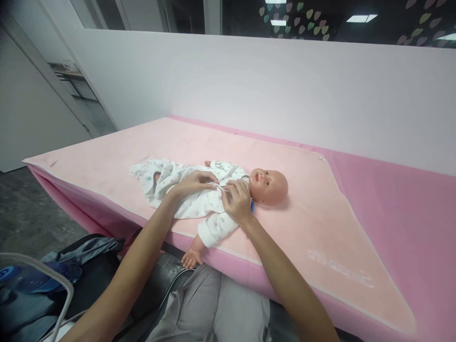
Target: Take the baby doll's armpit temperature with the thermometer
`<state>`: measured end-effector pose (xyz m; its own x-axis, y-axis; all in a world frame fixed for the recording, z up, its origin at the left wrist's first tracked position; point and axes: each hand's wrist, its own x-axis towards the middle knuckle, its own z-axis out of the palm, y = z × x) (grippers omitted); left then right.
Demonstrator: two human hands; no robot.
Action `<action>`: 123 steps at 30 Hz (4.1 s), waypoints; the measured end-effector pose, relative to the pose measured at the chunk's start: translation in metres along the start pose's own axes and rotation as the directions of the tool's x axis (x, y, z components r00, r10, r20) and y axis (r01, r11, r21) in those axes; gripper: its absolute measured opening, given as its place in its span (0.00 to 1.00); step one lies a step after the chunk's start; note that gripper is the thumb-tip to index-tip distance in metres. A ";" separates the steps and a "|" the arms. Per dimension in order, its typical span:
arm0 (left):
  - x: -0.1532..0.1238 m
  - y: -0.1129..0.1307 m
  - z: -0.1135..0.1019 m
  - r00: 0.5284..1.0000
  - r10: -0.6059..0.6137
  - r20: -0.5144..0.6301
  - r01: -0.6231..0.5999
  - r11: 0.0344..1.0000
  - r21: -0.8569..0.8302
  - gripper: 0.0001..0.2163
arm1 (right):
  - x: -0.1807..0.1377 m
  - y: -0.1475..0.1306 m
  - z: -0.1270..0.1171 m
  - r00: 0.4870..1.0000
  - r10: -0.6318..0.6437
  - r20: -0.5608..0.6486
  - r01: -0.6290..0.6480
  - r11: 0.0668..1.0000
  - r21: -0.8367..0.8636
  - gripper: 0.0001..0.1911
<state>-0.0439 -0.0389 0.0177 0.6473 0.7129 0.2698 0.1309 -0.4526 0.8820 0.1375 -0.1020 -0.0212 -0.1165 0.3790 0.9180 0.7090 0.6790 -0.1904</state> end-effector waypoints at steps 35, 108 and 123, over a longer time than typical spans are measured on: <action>-0.001 0.001 0.001 1.000 0.025 0.009 -0.025 0.998 0.052 0.11 | 0.001 0.000 0.000 1.000 -0.010 0.026 0.009 1.000 0.027 0.04; -0.060 -0.012 -0.010 0.957 0.047 -0.288 0.031 0.965 0.261 0.10 | -0.002 0.003 0.003 0.999 0.022 -0.029 -0.023 0.999 -0.023 0.03; -0.061 -0.009 -0.005 0.935 -0.013 -0.355 0.076 0.983 0.165 0.07 | -0.002 0.002 0.003 0.999 0.012 -0.034 -0.013 1.000 -0.024 0.03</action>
<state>-0.0881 -0.0759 -0.0054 0.3372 0.8623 0.3778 0.3016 -0.4791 0.8243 0.1373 -0.0990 -0.0243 -0.0843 0.3655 0.9270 0.7270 0.6587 -0.1936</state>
